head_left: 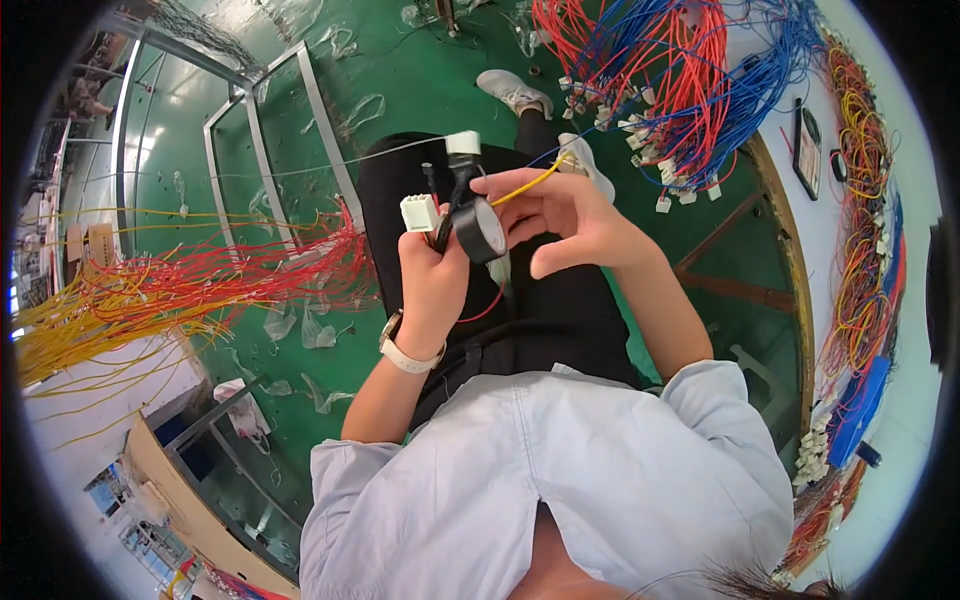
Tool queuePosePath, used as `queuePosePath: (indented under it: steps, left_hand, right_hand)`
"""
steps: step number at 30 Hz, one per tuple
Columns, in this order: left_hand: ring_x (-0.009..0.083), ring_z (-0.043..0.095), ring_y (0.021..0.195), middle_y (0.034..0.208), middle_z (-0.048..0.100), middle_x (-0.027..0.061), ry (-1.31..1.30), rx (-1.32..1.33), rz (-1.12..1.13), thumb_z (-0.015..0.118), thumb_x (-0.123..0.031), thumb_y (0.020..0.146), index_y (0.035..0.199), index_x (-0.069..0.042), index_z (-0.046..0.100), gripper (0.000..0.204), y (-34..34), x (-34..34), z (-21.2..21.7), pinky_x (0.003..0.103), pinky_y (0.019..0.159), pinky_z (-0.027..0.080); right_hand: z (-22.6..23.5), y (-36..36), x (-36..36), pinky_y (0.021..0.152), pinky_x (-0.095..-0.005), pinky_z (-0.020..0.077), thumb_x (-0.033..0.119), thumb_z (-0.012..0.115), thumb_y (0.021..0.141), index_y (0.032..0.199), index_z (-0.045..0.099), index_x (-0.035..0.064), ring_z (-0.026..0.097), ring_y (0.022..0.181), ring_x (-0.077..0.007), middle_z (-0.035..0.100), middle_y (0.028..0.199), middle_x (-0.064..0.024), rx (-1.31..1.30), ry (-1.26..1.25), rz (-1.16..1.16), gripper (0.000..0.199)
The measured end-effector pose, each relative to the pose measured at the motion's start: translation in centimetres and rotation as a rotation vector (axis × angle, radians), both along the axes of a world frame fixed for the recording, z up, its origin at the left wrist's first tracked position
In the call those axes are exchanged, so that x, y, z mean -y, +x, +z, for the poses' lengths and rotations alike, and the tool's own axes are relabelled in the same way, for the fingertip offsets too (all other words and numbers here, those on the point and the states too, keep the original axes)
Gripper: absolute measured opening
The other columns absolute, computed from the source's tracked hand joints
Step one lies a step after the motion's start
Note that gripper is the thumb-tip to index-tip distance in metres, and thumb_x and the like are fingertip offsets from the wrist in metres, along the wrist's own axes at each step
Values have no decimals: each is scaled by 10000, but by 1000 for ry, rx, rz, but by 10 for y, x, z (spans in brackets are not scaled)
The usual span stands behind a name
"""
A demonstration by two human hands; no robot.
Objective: Organizing, bundling, and applying tape to multi-colored electrical wire harnesses on a factory production floor.
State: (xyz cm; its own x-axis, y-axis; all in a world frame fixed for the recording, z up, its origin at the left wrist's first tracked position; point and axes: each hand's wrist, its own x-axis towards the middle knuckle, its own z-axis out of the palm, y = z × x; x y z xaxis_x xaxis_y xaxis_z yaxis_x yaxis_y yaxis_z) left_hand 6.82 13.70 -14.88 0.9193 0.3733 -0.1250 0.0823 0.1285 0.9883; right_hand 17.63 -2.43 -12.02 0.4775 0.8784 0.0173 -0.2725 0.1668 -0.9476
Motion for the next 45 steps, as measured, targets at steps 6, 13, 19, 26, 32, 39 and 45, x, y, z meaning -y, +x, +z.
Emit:
queuePosePath:
  steps: [6, 13, 19, 26, 32, 39, 45]
  left_hand:
    - [22, 391, 513, 586, 474, -58, -231, -46, -31, 518, 0, 855, 810, 1, 596, 90, 6, 9, 3, 213, 457, 287]
    - [24, 270, 460, 564, 356, -82, -561, -184, -99, 576, -116, 909, 909, -3, 615, 120, 4, 12, 2, 219, 419, 164]
    - [12, 211, 456, 557, 249, -101, -796, -207, -269, 500, -194, 945, 839, -31, 566, 206, 4, -18, 2, 205, 417, 154]
    - [10, 215, 453, 548, 254, -106, -790, -244, -214, 509, -186, 938, 828, -39, 569, 193, 7, -12, -7, 202, 419, 150]
    - [21, 232, 449, 549, 300, -88, -641, -182, -152, 512, -148, 937, 799, -17, 569, 198, 8, -1, 4, 210, 418, 166]
    - [32, 319, 475, 597, 401, -75, -637, -191, -142, 560, -121, 911, 890, -52, 585, 76, 21, 31, 7, 220, 425, 218]
    - [99, 583, 721, 904, 623, 32, -473, -317, -148, 531, -167, 911, 1146, -20, 568, 279, 28, 64, 19, 219, 586, 454]
  right_hand:
    - [-24, -12, -22, 837, -254, 377, 50, 751, 662, 998, 547, 28, 486, 940, -131, 471, 1054, -79, 342, 43, -476, 393]
    - [-36, -14, -48, 819, -274, 434, -99, 613, 729, 663, 341, 85, 519, 966, -136, 518, 1073, -96, 414, 32, -730, 335]
    - [-38, 6, -9, 849, -266, 460, 97, 689, 810, 1126, 569, -32, 563, 951, -114, 586, 1080, -66, 195, -76, -165, 362]
    - [-42, -5, 5, 780, -226, 451, 117, 672, 749, 1095, 582, -35, 546, 873, -78, 584, 959, -27, -56, -195, -104, 388]
    - [-35, -2, 3, 863, -276, 471, 40, 594, 683, 1417, 316, -27, 602, 937, -149, 598, 1040, -78, -356, 181, -90, 788]
    - [-45, -14, -16, 906, -319, 449, 56, 660, 704, 1242, 501, 27, 536, 1041, -153, 561, 1142, -71, 69, 64, -650, 562]
    - [-33, -29, 30, 843, -373, 466, 190, 626, 834, 932, 646, 38, 581, 984, -248, 611, 925, -88, 501, -227, -707, 182]
